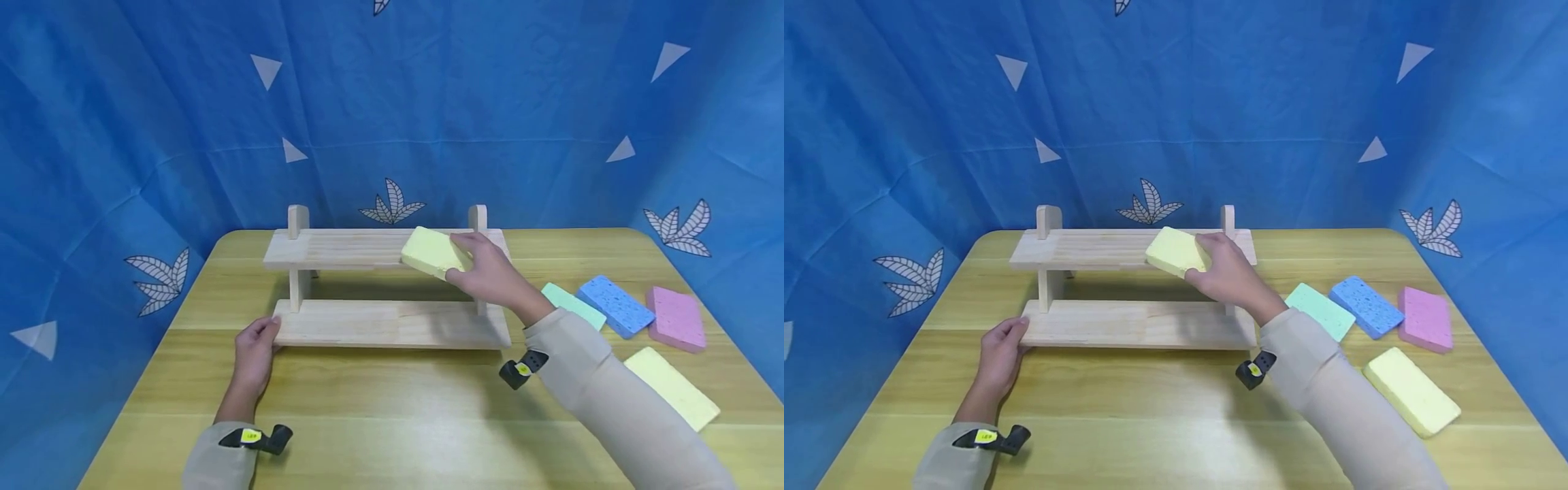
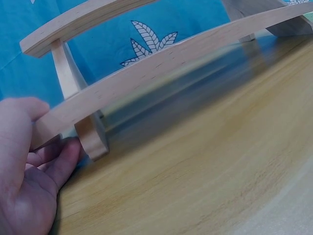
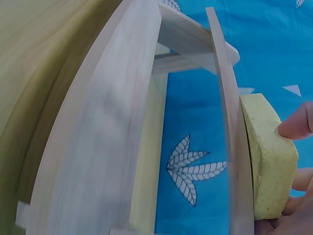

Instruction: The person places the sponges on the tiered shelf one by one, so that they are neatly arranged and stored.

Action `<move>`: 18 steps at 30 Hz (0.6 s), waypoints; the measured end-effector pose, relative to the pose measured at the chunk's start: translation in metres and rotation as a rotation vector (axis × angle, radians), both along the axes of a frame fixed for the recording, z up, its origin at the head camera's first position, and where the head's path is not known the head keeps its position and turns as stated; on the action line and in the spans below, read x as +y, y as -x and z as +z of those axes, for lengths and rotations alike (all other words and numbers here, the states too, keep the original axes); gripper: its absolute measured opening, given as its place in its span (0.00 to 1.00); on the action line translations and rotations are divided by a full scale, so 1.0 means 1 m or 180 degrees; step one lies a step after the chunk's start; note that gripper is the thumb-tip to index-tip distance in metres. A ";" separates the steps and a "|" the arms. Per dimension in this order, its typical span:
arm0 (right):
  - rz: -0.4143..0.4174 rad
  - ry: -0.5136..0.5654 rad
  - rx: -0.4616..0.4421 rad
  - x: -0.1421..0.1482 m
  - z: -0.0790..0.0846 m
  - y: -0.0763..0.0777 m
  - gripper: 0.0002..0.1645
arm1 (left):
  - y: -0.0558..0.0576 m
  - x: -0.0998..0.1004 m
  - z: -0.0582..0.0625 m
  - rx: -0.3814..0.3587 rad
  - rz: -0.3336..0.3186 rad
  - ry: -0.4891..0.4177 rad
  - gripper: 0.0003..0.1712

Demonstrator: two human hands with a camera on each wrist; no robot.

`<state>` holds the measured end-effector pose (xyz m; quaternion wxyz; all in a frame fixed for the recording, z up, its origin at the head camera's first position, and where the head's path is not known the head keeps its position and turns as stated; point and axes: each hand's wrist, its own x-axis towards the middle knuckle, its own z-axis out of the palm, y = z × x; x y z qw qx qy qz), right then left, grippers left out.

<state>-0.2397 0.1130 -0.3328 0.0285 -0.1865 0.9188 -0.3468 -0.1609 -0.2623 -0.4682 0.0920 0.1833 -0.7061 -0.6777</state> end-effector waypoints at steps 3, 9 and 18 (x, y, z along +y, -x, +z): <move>0.0045 0.0021 -0.0027 -0.010 0.000 0.003 0.41 | 0.000 0.000 0.000 -0.0011 -0.0011 0.0011 0.22; 0.0194 0.0111 -0.0067 -0.030 0.001 0.007 0.41 | -0.001 0.000 0.000 -0.0037 0.0010 0.0039 0.21; 0.0532 0.0131 -0.0133 -0.062 0.000 0.014 0.41 | 0.000 -0.001 0.000 -0.0021 0.0020 0.0064 0.20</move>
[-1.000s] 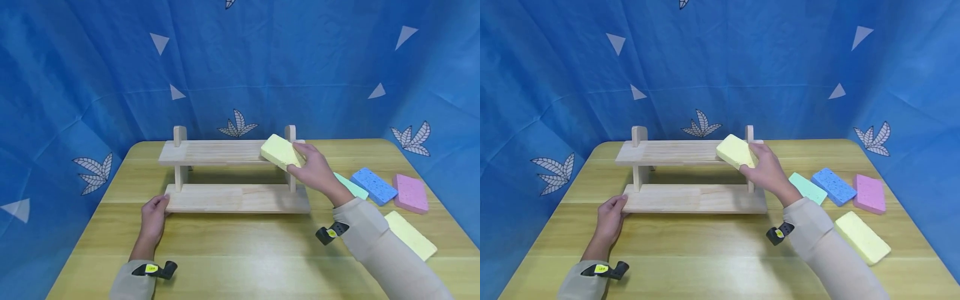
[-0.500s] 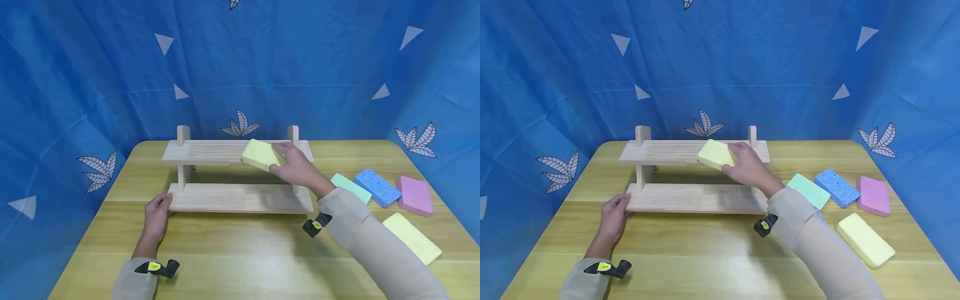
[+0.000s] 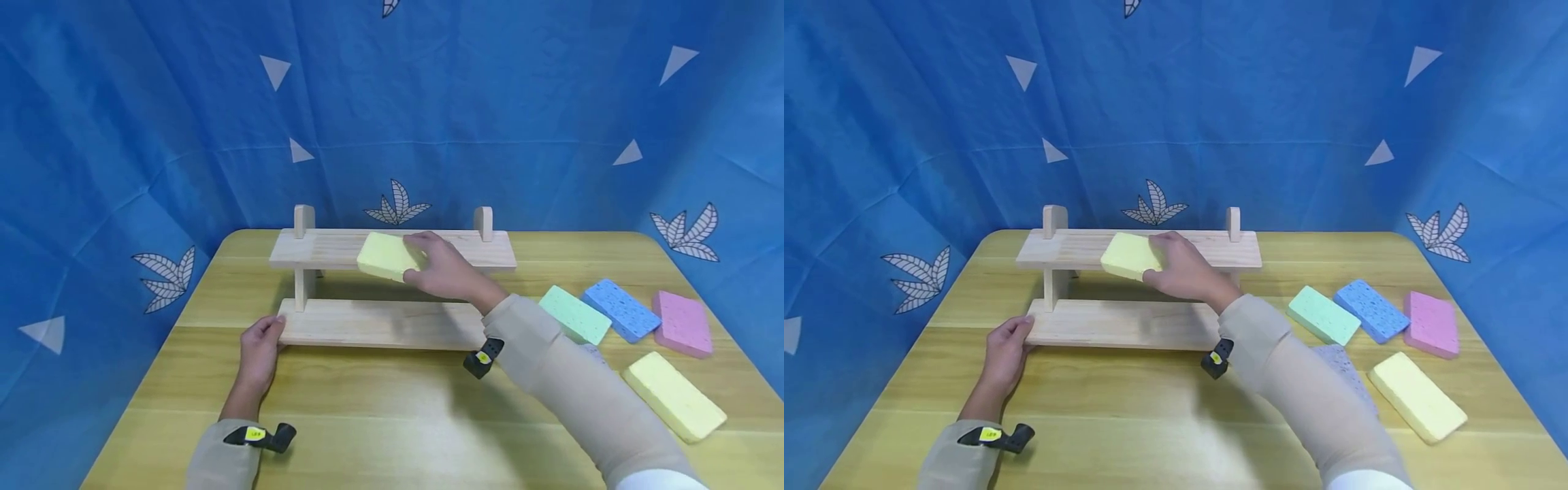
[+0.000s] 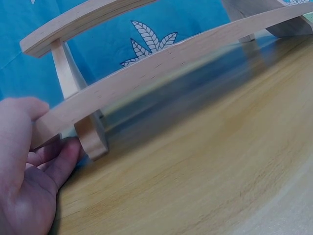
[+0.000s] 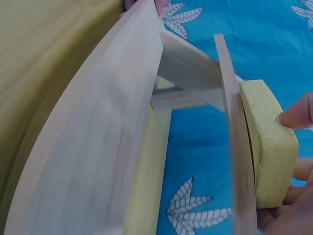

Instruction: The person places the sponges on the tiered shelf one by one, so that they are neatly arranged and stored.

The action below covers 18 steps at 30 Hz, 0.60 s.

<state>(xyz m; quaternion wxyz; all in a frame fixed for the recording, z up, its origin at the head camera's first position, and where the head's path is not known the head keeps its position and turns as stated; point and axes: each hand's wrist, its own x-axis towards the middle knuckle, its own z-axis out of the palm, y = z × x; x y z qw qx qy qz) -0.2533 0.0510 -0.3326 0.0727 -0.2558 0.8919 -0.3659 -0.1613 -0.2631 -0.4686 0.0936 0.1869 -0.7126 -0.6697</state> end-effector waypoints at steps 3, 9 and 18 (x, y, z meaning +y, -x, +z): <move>0.0087 -0.0005 -0.0018 -0.011 0.000 0.001 0.41 | 0.000 0.000 0.000 -0.0001 -0.0007 0.0017 0.20; 0.0209 0.0017 0.0033 -0.033 0.001 0.003 0.41 | 0.001 -0.001 0.001 -0.0033 -0.0033 0.0069 0.21; 0.0448 0.0005 0.0078 -0.063 0.004 0.006 0.40 | 0.000 -0.002 0.001 -0.0023 -0.0029 0.0045 0.21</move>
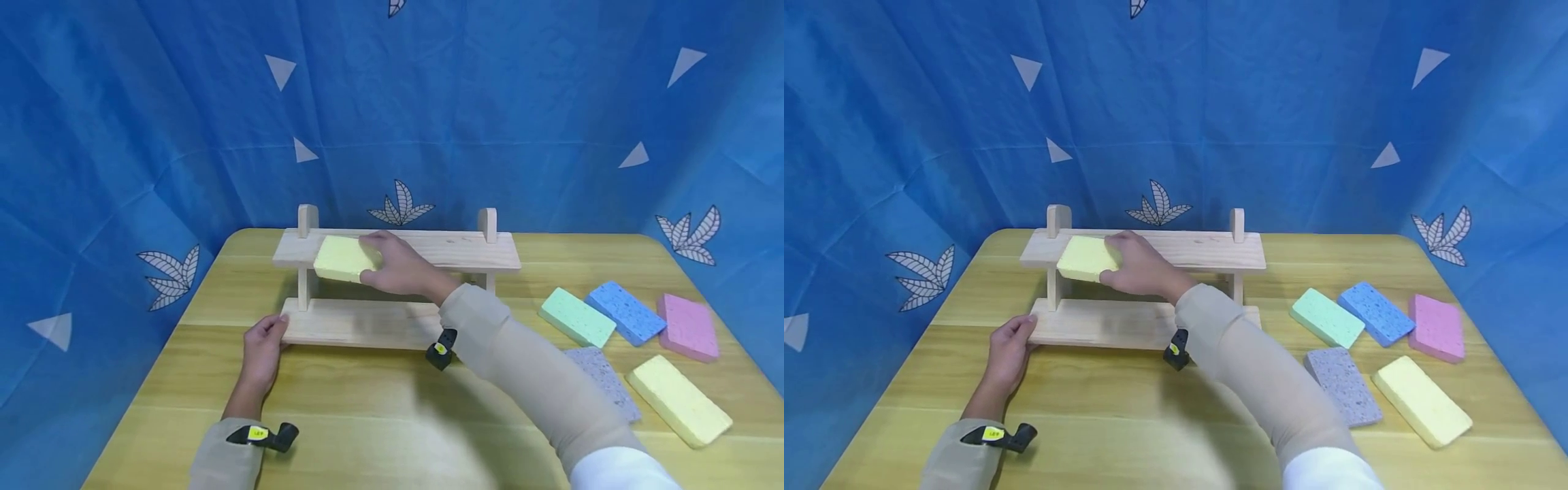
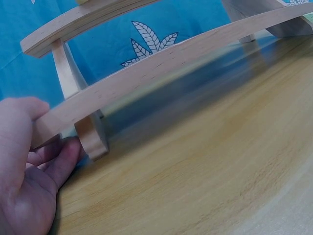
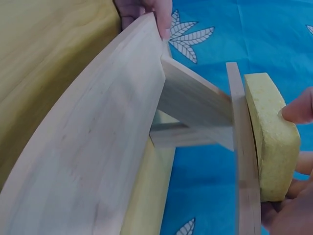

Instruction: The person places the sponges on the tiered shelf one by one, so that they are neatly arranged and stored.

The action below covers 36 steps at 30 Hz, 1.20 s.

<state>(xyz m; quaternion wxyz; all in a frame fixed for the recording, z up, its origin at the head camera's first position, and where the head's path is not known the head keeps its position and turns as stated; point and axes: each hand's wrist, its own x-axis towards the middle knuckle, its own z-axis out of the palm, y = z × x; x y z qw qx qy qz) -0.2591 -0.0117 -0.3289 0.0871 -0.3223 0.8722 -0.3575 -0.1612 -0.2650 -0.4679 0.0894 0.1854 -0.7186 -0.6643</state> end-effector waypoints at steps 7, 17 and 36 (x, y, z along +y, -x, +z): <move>0.0123 -0.0092 0.0018 -0.020 -0.001 0.008 0.40 | 0.001 0.003 -0.001 -0.0083 -0.0064 0.0052 0.22; 0.0238 -0.0109 -0.0048 -0.059 0.003 0.016 0.40 | 0.000 0.002 0.001 -0.0116 -0.0037 0.0210 0.23; 0.0126 -0.0449 0.0095 -0.074 -0.006 0.026 0.43 | 0.000 0.006 0.001 -0.0065 0.0010 0.0022 0.23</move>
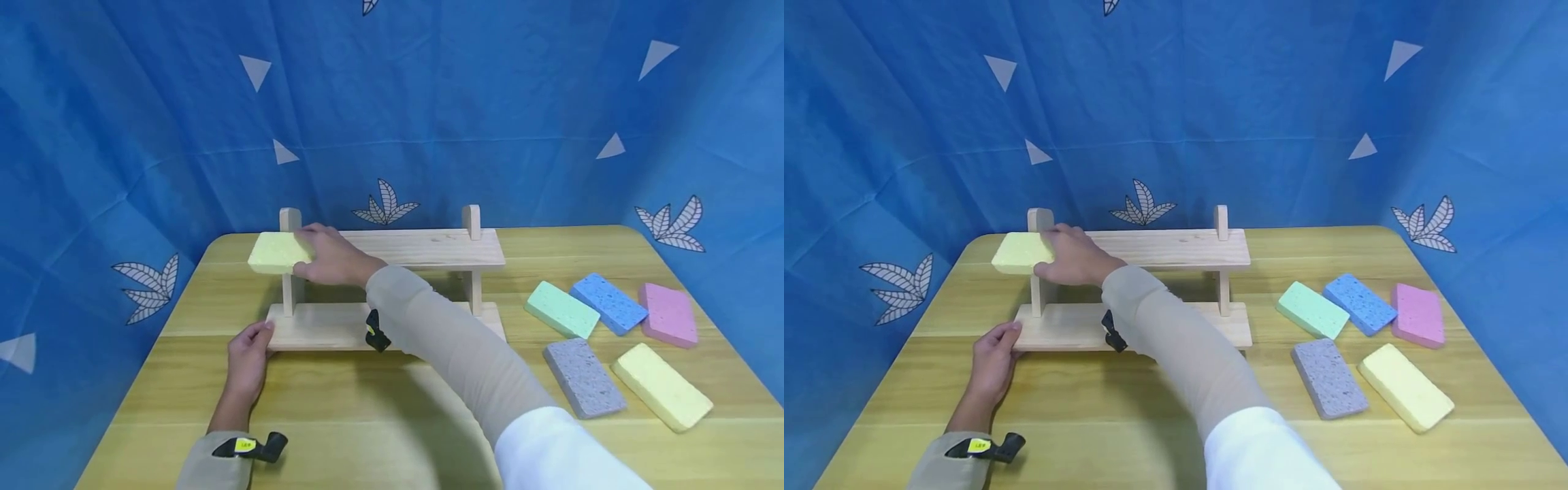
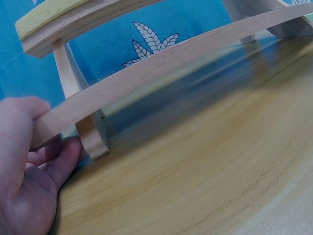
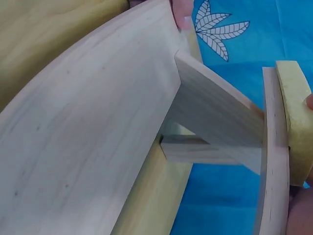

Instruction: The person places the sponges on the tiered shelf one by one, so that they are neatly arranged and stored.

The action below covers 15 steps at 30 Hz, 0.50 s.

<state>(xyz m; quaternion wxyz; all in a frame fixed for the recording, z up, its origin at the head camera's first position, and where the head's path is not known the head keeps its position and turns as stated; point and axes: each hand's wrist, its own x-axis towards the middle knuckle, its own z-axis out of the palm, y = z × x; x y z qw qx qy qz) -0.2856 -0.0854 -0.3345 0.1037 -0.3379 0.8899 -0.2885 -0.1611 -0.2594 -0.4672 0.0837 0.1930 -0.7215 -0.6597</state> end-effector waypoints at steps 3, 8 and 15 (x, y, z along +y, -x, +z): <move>0.0036 0.0021 -0.0015 0.002 0.001 0.001 0.43 | 0.000 0.000 0.001 0.0002 0.0004 0.0001 0.23; 0.0088 0.0064 -0.0022 0.004 0.002 0.001 0.43 | 0.000 0.001 0.001 -0.0035 0.0020 0.0047 0.23; 0.0138 0.0087 0.0024 0.005 -0.001 0.005 0.43 | -0.001 -0.001 0.001 -0.0077 0.0008 0.0146 0.24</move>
